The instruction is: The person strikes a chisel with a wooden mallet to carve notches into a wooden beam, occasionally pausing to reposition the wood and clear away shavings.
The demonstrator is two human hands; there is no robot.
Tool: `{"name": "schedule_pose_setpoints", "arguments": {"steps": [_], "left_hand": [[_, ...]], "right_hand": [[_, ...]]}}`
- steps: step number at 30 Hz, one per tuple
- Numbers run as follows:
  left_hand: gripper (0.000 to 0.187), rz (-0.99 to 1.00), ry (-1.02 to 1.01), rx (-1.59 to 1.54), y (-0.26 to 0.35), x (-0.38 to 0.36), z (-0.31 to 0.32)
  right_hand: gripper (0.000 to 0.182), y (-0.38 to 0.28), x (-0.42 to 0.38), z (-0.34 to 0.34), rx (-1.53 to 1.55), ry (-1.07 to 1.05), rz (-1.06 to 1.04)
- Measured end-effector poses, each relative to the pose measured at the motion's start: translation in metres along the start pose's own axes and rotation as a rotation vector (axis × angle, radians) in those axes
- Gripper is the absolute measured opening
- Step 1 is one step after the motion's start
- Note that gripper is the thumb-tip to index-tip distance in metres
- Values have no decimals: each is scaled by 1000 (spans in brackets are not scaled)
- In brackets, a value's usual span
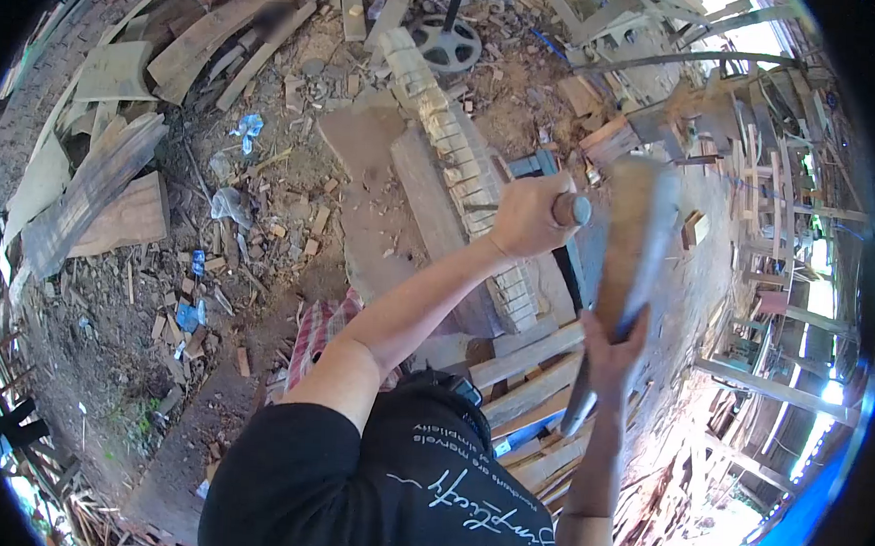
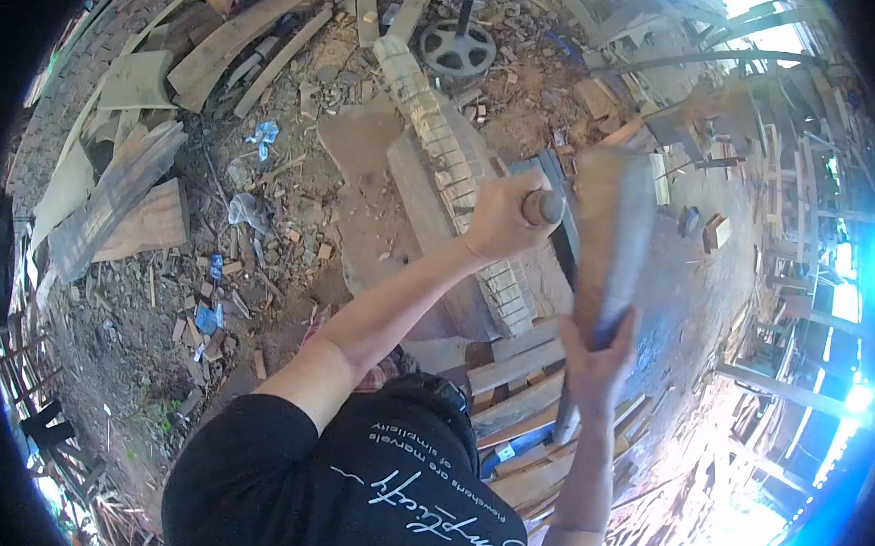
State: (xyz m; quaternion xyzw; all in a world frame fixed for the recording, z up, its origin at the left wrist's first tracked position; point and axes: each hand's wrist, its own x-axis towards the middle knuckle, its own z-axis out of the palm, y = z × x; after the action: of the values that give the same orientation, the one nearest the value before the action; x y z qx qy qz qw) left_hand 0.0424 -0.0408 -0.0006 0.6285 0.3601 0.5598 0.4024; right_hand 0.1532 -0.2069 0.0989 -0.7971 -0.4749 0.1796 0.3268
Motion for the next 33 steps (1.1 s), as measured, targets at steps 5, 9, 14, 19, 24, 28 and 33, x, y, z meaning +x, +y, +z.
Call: {"name": "schedule_pose_setpoints", "arguments": {"steps": [5,9,14,19,24,28,33], "left_hand": [[21,45,-39,16,-2,-4,9],[20,33,-31,65,0,-6,3],[17,-105,-65,179,-44,-44,-19],[16,189,-77,84,2,-44,-19],[20,340,39,9,37,-14,-5],[20,314,41,-4,29,-9,0],[21,275,62,-13,29,-6,-2]], "right_hand": [[38,-3,8,-45,338,256,-377],[60,60,-10,13,157,73,-6],[74,27,-19,12,-254,-207,-34],[80,47,-47,-4,63,99,80],[99,22,-44,-25,290,132,115],[81,20,-45,-25,265,195,42],[98,39,-47,-29,183,171,103]]}}
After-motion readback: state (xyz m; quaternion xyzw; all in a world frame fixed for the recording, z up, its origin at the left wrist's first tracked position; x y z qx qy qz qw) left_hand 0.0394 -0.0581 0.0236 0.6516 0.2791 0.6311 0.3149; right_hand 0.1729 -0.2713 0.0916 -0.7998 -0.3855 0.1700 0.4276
